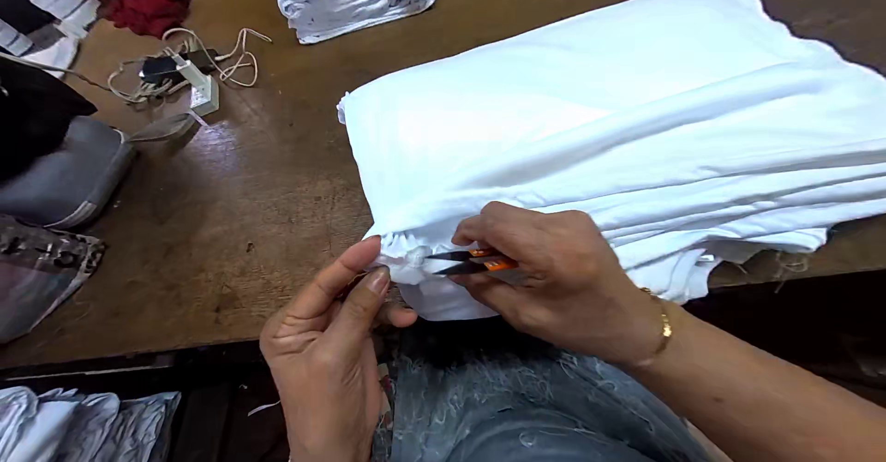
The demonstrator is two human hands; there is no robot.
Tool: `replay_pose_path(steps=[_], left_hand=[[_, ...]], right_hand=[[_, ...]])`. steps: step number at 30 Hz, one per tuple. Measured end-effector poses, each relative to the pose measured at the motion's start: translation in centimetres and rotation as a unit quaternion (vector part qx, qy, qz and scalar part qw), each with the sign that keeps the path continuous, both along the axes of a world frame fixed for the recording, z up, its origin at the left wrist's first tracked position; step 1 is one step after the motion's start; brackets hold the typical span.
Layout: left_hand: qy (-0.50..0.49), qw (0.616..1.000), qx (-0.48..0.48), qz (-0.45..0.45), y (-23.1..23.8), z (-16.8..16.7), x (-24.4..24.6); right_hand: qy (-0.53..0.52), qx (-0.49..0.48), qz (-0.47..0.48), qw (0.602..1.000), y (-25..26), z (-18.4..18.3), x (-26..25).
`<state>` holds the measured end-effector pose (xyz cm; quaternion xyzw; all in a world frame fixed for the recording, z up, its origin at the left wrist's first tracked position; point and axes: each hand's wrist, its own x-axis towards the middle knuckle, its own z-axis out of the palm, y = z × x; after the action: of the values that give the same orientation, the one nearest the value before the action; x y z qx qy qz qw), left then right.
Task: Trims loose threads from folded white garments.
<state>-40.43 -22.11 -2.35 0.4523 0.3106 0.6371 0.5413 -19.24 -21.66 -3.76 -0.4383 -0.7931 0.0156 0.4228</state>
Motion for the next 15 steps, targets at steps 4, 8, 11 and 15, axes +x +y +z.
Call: replay_pose_path(steps=[4, 8, 11, 15], left_hand=[[-0.003, 1.000, 0.002, 0.016, -0.3, 0.1, -0.2], [-0.026, 0.999, -0.027, 0.000, -0.3, -0.2, -0.3], [-0.001, 1.000, 0.004, 0.002, -0.3, -0.2, 0.0], [0.068, 0.995, 0.064, 0.017, -0.3, 0.2, 0.1]], right_hand=[[-0.010, -0.011, 0.066, 0.998, 0.7, -0.6, 0.5], [-0.023, -0.078, 0.142, 0.986, 0.5, -0.2, 2.3], [0.104, -0.148, 0.135, 0.974, 0.2, 0.7, 2.2], [0.232, -0.196, 0.108, 0.947, -0.8, 1.8, 0.4]])
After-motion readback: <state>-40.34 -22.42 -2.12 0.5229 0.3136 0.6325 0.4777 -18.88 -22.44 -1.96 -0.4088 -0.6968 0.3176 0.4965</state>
